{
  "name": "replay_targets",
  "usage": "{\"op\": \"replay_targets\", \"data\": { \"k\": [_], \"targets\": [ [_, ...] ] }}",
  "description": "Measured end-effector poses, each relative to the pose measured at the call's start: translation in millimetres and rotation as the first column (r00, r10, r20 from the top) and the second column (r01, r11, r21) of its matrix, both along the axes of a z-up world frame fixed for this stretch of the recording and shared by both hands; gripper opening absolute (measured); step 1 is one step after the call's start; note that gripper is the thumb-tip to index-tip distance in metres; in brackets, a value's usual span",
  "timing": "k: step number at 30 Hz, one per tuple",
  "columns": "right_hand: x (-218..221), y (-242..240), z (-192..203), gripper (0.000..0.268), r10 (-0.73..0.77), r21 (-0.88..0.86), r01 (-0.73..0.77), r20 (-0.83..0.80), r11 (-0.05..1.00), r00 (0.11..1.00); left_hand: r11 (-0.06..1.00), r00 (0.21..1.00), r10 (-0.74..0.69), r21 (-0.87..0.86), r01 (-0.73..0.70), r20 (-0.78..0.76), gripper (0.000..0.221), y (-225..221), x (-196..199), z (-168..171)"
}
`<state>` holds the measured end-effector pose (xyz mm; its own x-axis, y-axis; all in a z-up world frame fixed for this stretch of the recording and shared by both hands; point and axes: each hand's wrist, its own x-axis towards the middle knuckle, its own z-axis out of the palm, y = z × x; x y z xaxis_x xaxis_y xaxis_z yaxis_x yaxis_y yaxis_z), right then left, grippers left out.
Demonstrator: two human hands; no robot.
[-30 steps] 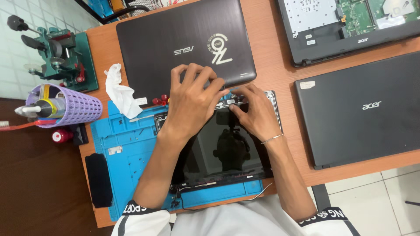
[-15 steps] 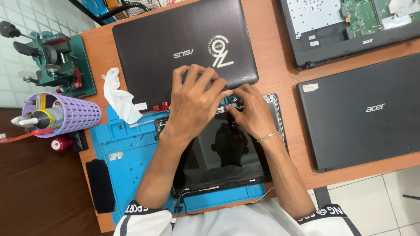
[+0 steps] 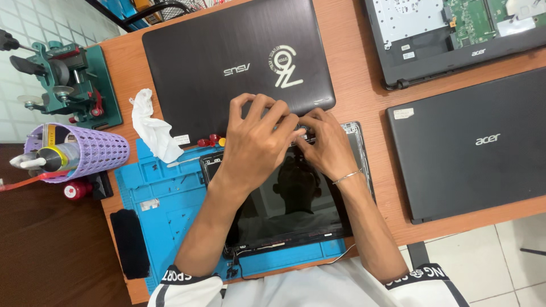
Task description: The person uses a screwdriver to remove screws from the bezel and hinge of a laptop screen, handles the small screws by hand, and then lifts the screen panel from the assembly.
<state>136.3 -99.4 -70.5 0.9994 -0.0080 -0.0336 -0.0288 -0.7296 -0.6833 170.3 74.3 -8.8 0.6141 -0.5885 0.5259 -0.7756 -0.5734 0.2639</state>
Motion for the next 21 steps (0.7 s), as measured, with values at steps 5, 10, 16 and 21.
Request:
{"op": "replay_targets", "data": {
  "k": [5, 10, 16, 21],
  "targets": [
    [-0.3, -0.2, -1.1, 0.033, 0.006, -0.001, -0.006, -0.006, 1.0, 1.0, 1.0, 1.0, 0.007, -0.008, -0.008, -0.029, 0.018, -0.2, 0.8, -2.1],
    [0.0, 1.1, 0.5, 0.033, 0.013, 0.009, -0.013, 0.001, 1.0, 1.0, 0.999, 0.999, 0.025, 0.025, -0.025, -0.03, 0.017, 1.6, -0.4, -1.5],
    [-2.2, 2.8, 8.3, 0.032, -0.003, 0.036, 0.004, -0.02, 0.999, 1.0, 0.997, 0.997, 0.071, 0.022, -0.071, 0.0, 0.025, 3.7, -6.1, 13.7],
    [-18.5, -8.0, 14.4, 0.036, 0.006, 0.024, -0.007, 0.073, 1.0, 0.997, 0.987, 0.991, 0.128, -0.099, -0.125, 0.031, 0.025, 27.5, -30.1, 30.0]
  ]
}}
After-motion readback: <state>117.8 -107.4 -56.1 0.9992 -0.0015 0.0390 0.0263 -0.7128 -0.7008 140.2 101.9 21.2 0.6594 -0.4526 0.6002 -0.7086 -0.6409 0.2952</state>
